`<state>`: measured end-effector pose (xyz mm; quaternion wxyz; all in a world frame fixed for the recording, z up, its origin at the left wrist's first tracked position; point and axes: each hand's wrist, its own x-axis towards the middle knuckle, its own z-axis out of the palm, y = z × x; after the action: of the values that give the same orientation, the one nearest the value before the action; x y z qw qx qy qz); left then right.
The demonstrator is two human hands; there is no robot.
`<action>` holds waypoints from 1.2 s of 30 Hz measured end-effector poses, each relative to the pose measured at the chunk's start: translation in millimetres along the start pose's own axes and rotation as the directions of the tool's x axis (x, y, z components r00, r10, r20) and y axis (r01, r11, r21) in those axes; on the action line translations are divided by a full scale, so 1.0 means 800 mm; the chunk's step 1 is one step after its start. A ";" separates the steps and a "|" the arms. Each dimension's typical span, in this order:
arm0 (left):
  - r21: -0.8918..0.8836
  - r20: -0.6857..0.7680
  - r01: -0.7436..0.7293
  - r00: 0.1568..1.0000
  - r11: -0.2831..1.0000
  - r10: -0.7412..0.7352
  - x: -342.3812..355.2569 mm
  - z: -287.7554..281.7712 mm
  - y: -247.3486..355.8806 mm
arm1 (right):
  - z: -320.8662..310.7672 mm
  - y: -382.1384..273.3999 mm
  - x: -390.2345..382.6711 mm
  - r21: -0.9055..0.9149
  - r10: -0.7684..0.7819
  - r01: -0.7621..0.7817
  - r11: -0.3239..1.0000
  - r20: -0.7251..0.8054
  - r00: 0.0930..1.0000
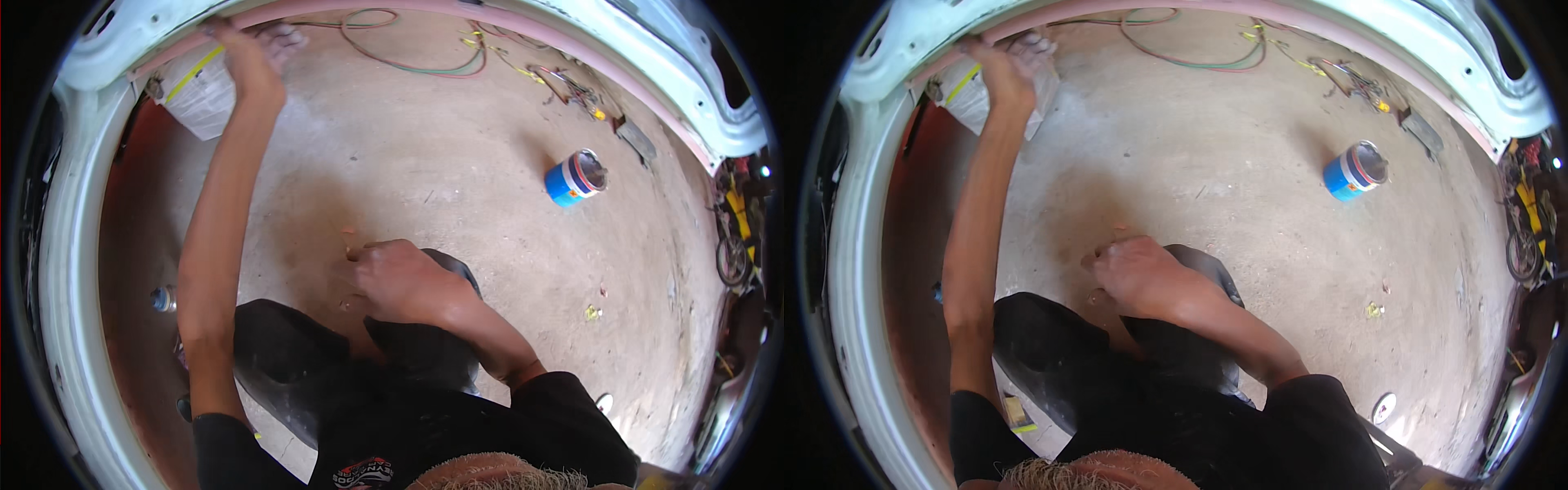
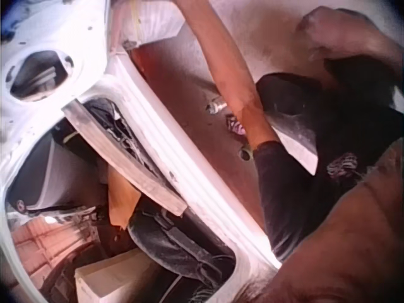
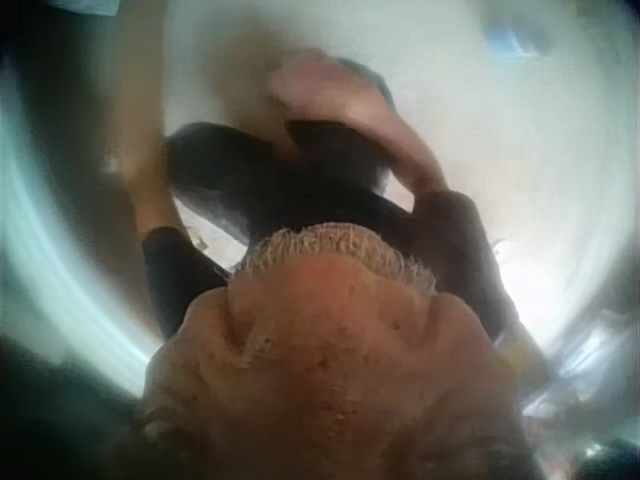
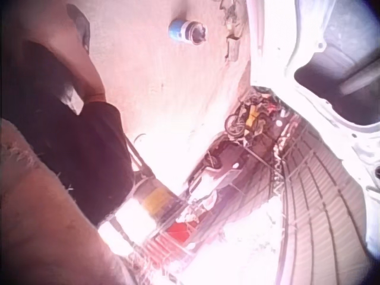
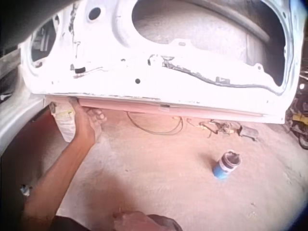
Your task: Prepping and sanding a vehicle door frame for body repair.
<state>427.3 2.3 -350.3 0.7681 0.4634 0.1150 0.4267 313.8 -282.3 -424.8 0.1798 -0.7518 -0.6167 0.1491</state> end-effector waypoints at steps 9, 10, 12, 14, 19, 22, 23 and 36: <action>-0.118 -0.100 -0.074 0.993 0.990 0.062 0.010 0.001 0.049 | 0.002 0.001 0.002 -0.034 -0.024 0.024 0.999 -0.008 1.000; -0.159 -0.115 -0.109 0.989 0.981 0.091 0.010 0.003 0.055 | 0.002 0.002 0.000 -0.015 -0.034 0.033 0.999 -0.026 0.999; -0.184 -0.130 -0.112 0.988 0.977 0.089 0.008 0.002 0.068 | 0.001 0.003 0.000 -0.013 -0.036 0.036 0.999 -0.020 0.999; -0.188 -0.129 -0.090 0.989 0.978 0.066 0.024 -0.013 0.072 | 0.000 0.006 -0.002 -0.013 -0.041 0.041 0.999 -0.009 0.999; -0.191 -0.127 -0.037 0.992 0.981 0.012 0.019 -0.017 0.051 | 0.003 0.010 -0.003 0.044 -0.082 0.085 0.995 -0.074 0.994; -0.187 -0.204 0.022 0.977 0.982 -0.060 0.026 -0.024 0.039 | -0.011 -0.007 0.005 0.123 -0.063 0.064 0.990 -0.016 0.998; -0.181 -0.166 0.030 0.984 0.983 -0.060 0.025 -0.020 0.028 | -0.014 -0.007 0.005 0.118 -0.097 0.096 0.988 0.006 0.995; -0.051 -0.078 -0.041 0.996 0.998 0.037 -0.023 0.002 0.014 | -0.015 -0.019 0.006 0.025 0.035 -0.036 0.999 0.043 0.998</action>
<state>410.8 -10.3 -344.5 0.7666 0.4285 0.1241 0.4619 307.1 -275.9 -407.4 0.1737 -0.7568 -0.6050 0.1761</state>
